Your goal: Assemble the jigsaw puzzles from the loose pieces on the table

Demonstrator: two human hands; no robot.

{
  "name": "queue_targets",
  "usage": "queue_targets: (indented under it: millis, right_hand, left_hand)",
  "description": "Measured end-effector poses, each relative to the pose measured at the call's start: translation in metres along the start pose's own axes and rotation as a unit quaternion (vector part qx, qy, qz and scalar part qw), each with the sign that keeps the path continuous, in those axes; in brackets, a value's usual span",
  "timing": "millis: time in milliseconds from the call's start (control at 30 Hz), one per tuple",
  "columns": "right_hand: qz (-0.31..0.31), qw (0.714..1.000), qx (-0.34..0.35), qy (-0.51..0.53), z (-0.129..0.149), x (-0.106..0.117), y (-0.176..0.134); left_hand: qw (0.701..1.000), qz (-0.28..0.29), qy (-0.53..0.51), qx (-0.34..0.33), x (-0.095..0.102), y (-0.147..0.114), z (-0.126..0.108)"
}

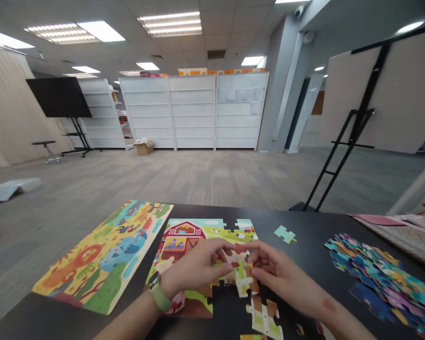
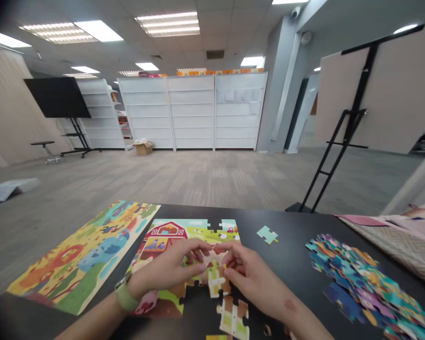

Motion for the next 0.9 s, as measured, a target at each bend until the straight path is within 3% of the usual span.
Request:
queue_targets:
  millis: [133,233,367,533,767,900]
  right_hand:
    - [-0.013,0.998,0.022,0.057,0.001,-0.021,0.003]
    - [-0.005,0.999,0.03,0.021,0.005,-0.025,0.001]
    - [0.031,0.997,0.008,-0.071,0.011,-0.025,-0.004]
    - [0.015,0.979,0.056,-0.197,0.023,-0.025,-0.006]
    - [0.023,0.955,0.137,-0.262,0.033,-0.03,-0.006]
    - [0.087,0.955,0.129,-0.251,0.039,-0.045,-0.006]
  left_hand:
    - [0.991,0.046,-0.123,0.038,-0.018,0.002,-0.004]
    - [0.983,0.047,-0.16,0.08,-0.015,0.003,0.004]
    - [0.978,0.046,-0.169,0.109,-0.004,0.004,0.016]
    - [0.976,0.053,-0.169,0.13,0.001,0.003,0.025]
    - [0.977,0.079,-0.157,0.117,0.0,0.003,0.021]
    - [0.988,0.03,-0.119,0.093,0.013,0.006,0.019]
Point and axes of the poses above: each hand's wrist, its own y-axis towards the middle knuckle, its own x-axis out of the back of the hand, z = x × y, the point moved 9 cm from there along y, towards the middle knuckle, and after that the axes turned 12 degrees about x, right-handed, at the moved point
